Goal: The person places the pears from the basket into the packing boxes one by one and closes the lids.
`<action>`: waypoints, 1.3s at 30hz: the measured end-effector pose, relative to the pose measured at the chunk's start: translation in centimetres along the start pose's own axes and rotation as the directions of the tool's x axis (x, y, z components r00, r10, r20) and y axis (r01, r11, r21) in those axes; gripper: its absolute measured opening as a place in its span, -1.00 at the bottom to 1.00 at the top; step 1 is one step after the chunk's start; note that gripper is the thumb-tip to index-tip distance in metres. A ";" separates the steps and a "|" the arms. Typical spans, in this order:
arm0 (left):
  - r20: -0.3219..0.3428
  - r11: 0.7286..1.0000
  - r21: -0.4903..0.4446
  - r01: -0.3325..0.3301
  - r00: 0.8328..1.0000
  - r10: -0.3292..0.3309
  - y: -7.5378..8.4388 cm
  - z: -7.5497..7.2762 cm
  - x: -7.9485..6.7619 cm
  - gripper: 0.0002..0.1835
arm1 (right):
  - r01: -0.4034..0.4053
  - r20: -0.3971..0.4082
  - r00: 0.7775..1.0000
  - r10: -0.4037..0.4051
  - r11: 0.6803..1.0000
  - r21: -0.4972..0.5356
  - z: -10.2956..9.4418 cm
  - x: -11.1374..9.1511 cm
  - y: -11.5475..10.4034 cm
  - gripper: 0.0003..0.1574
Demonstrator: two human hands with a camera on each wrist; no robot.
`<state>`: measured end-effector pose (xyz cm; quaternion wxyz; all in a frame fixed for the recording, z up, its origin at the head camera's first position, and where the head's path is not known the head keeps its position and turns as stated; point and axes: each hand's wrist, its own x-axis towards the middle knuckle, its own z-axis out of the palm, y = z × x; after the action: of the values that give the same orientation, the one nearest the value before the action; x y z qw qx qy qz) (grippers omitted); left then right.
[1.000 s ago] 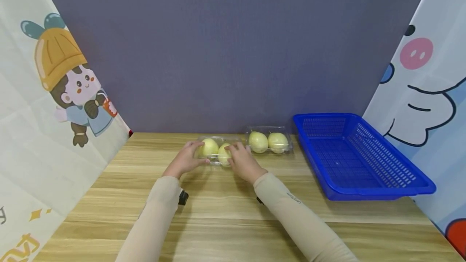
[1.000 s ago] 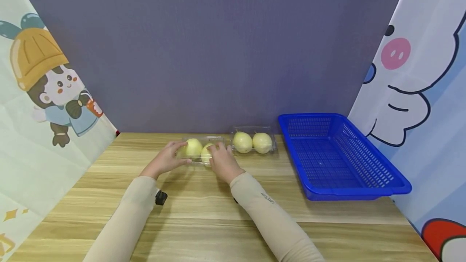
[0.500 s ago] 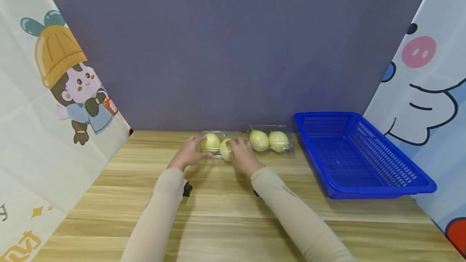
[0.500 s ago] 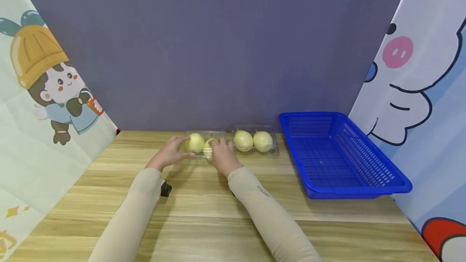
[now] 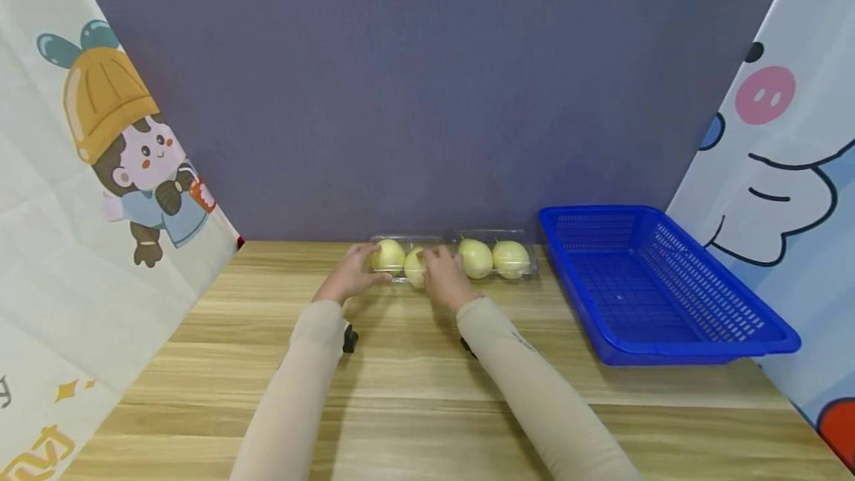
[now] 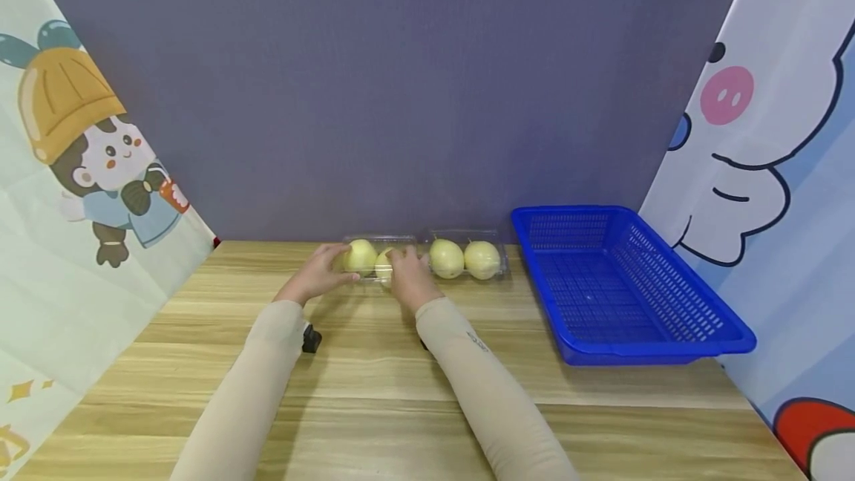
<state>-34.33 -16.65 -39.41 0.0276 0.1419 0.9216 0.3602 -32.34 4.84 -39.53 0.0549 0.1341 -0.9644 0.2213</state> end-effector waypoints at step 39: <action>0.014 0.998 0.044 -0.046 0.999 0.045 0.1 0.4 1.3 -0.20 | -0.025 -0.023 0.999 0.026 1.000 0.018 0.2 1.3 0.5 -0.51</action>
<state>-35.52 -15.92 -39.62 0.0222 0.1656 0.9257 0.3393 -33.75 4.93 -39.69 0.0619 0.1197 -0.9634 0.2320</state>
